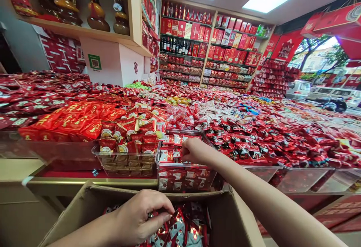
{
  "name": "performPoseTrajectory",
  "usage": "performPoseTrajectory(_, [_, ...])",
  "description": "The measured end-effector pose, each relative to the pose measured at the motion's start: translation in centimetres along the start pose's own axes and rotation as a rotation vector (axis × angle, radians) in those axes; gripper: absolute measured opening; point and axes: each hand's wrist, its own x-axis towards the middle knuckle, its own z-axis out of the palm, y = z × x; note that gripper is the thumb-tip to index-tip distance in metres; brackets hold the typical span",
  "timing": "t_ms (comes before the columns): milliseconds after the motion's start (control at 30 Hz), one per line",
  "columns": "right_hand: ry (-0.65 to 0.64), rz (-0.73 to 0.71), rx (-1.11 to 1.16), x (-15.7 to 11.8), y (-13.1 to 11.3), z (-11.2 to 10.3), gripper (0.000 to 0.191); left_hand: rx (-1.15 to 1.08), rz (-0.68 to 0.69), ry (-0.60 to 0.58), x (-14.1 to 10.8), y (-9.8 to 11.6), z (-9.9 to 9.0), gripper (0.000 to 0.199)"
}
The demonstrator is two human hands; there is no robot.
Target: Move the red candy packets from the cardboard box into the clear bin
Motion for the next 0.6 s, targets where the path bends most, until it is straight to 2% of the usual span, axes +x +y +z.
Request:
performPoseTrajectory(133, [-0.106,-0.041,0.088,0.0,0.3,0.2,0.004,0.028,0.043,-0.051,0.2,0.1,0.0,0.019])
performPoseTrajectory(300, [-0.083,-0.055,0.134,0.4,1.5,0.8,0.004,0.066,0.062,-0.075,0.2,0.3,-0.3,0.020])
performPoseTrajectory(367, [0.038,-0.056,0.140,-0.1,1.3,0.5,0.006,0.056,0.066,-0.079,0.0,0.3,-0.3,0.021])
performPoseTrajectory(433, [0.305,-0.110,0.150,-1.4,0.0,0.0,0.012,0.049,0.069,-0.095,-0.2,0.0,-0.1,0.023])
performPoseTrajectory(500, [0.562,-0.220,0.179,-3.4,-2.4,0.1,0.012,0.013,0.042,-0.105,-0.4,-0.7,0.7,0.023])
performPoseTrajectory(533, [0.600,-0.297,0.193,-4.5,-3.8,0.7,0.011,-0.031,0.000,-0.091,-0.4,-1.3,1.4,0.022])
performPoseTrajectory(567, [0.569,-0.351,0.202,-5.4,-5.1,1.7,0.011,-0.085,-0.048,-0.065,-0.5,-1.9,2.2,0.019])
performPoseTrajectory(600, [0.474,-0.441,0.174,-6.2,-6.3,3.3,0.014,-0.171,-0.124,-0.012,-0.6,-2.5,3.1,0.014])
